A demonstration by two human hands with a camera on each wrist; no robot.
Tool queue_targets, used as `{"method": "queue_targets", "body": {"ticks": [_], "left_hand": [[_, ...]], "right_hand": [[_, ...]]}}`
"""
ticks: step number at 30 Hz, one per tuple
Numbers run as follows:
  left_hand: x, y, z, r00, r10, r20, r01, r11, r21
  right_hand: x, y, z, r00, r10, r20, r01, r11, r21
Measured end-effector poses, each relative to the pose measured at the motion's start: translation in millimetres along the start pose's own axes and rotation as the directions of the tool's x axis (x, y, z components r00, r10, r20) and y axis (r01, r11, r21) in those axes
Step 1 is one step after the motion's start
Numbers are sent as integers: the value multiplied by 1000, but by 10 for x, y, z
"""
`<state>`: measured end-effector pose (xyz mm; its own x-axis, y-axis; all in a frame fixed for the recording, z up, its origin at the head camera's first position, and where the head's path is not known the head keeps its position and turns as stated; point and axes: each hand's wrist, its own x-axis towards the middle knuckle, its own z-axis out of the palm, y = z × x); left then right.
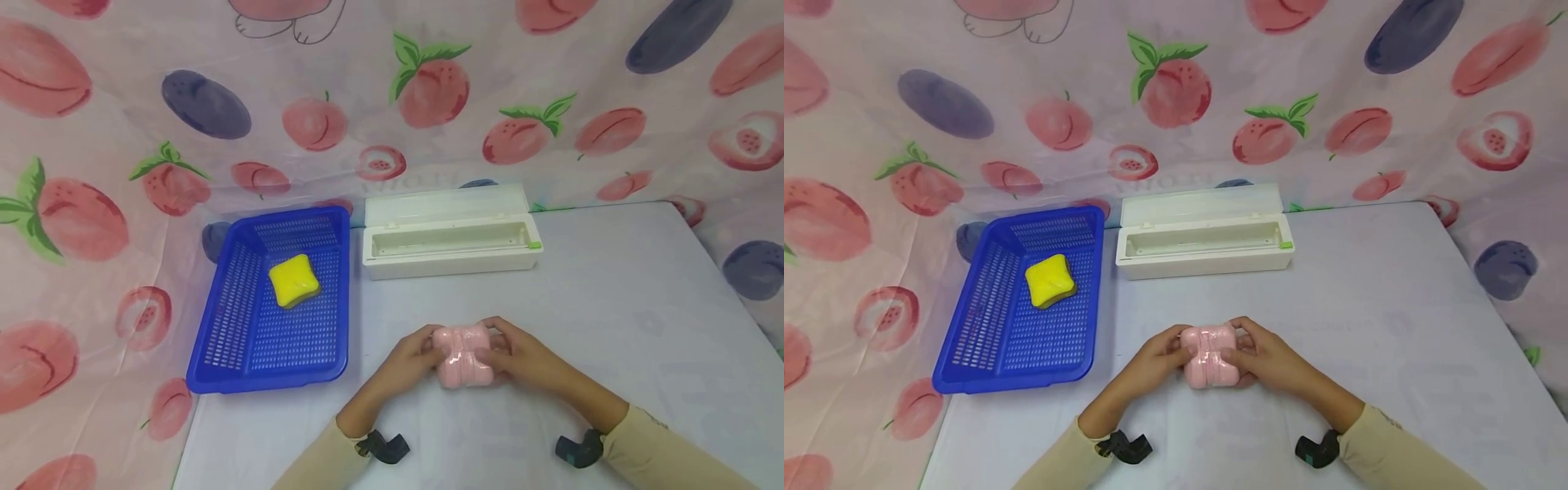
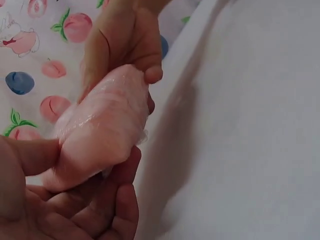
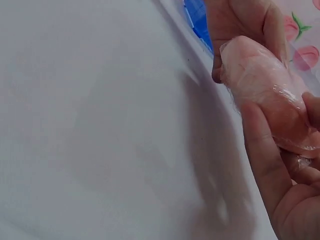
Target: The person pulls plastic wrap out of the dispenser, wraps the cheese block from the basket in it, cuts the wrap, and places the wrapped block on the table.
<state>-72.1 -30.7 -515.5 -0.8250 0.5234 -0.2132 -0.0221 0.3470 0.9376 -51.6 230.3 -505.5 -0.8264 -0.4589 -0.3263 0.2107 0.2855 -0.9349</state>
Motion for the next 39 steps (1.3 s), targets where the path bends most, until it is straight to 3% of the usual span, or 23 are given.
{"method": "queue_targets", "body": {"ticks": [4, 8, 13, 18, 20, 24, 26, 29, 35, 39], "left_hand": [[39, 24, 53, 999, -47, 15, 49, 989, -139], [90, 65, 113, 995, -97, 7, 96, 971, -220], [194, 119, 198, 983, -183, -3, 170, 919, -355], [373, 203, 317, 971, -238, 5, 216, 872, -439], [468, 249, 376, 972, -234, 33, 220, 844, -488], [702, 334, 527, 973, -203, 110, 227, 754, -616], [827, 377, 622, 974, -194, 117, 224, 735, -640], [1005, 463, 786, 974, -208, 87, 216, 749, -626], [1337, 695, 1161, 960, -267, -82, 191, 842, -505], [1508, 784, 1372, 943, -249, -222, 164, 925, -343]], "right_hand": [[-9, -13, -6, 999, 29, -46, -30, 999, -21], [-36, -12, -35, 992, 70, -105, -73, 997, -25], [-78, -13, -101, 982, 107, -156, -108, 994, 3], [-156, -22, -237, 968, 101, -231, -120, 990, -71], [-186, -18, -308, 959, 98, -266, -133, 984, -119], [-250, -3, -459, 925, 139, -354, -212, 962, -175], [-291, 2, -546, 903, 164, -398, -254, 949, -186], [-360, 4, -683, 870, 164, -464, -287, 935, -208], [-442, 39, -992, 799, 123, -588, -318, 917, -240], [-437, 95, -1178, 756, 129, -641, -348, 910, -227]]}}
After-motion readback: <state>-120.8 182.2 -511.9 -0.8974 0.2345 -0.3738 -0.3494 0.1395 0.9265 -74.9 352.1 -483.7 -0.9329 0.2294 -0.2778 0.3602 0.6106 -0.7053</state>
